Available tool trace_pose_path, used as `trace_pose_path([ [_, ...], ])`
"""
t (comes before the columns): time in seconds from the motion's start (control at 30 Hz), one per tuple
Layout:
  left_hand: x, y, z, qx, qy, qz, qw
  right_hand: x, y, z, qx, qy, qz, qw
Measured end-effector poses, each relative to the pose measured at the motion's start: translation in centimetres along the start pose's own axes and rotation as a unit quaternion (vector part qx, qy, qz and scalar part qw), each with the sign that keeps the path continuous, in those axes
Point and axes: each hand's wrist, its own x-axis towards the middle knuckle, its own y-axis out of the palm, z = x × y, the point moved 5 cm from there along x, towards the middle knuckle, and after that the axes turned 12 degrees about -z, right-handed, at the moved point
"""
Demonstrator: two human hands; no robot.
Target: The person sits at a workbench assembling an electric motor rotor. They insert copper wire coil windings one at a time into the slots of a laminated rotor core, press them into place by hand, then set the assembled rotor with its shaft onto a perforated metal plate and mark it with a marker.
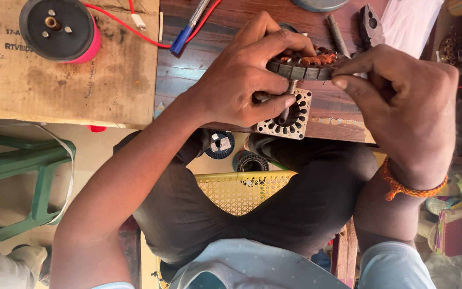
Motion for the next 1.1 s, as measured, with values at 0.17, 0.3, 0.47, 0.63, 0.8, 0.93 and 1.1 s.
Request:
trace_pose_path([
  [0.17,0.2,0.0,0.1,0.002,0.0,-0.001,1.0,-0.4,0.3,-0.6,0.006,0.004,0.003,1.0],
  [0.3,0.5,0.1,0.1,0.002,-0.004,0.002,1.0,-1.1,0.8,-0.4,0.039,-0.069,-0.009,0.997],
  [0.47,0.9,0.2,-0.3,0.012,0.006,-0.003,1.0,-1.9,2.6,-1.0,0.01,-0.081,0.002,0.997],
  [0.63,1.1,-0.1,-0.7,0.022,0.055,-0.028,0.998,-2.4,4.6,-1.7,0.049,-0.081,0.027,0.995],
  [0.8,0.5,0.7,-1.6,0.18,0.185,-0.037,0.965,-3.6,5.3,-2.5,0.019,-0.063,0.042,0.997],
  [0.93,0.0,1.4,-1.6,0.273,0.231,-0.043,0.933,-4.9,5.3,-2.8,0.036,-0.033,0.054,0.997],
  [1.1,-0.3,1.7,-1.8,0.302,0.248,-0.054,0.919,-6.2,5.4,-3.0,0.051,-0.004,0.063,0.997],
])
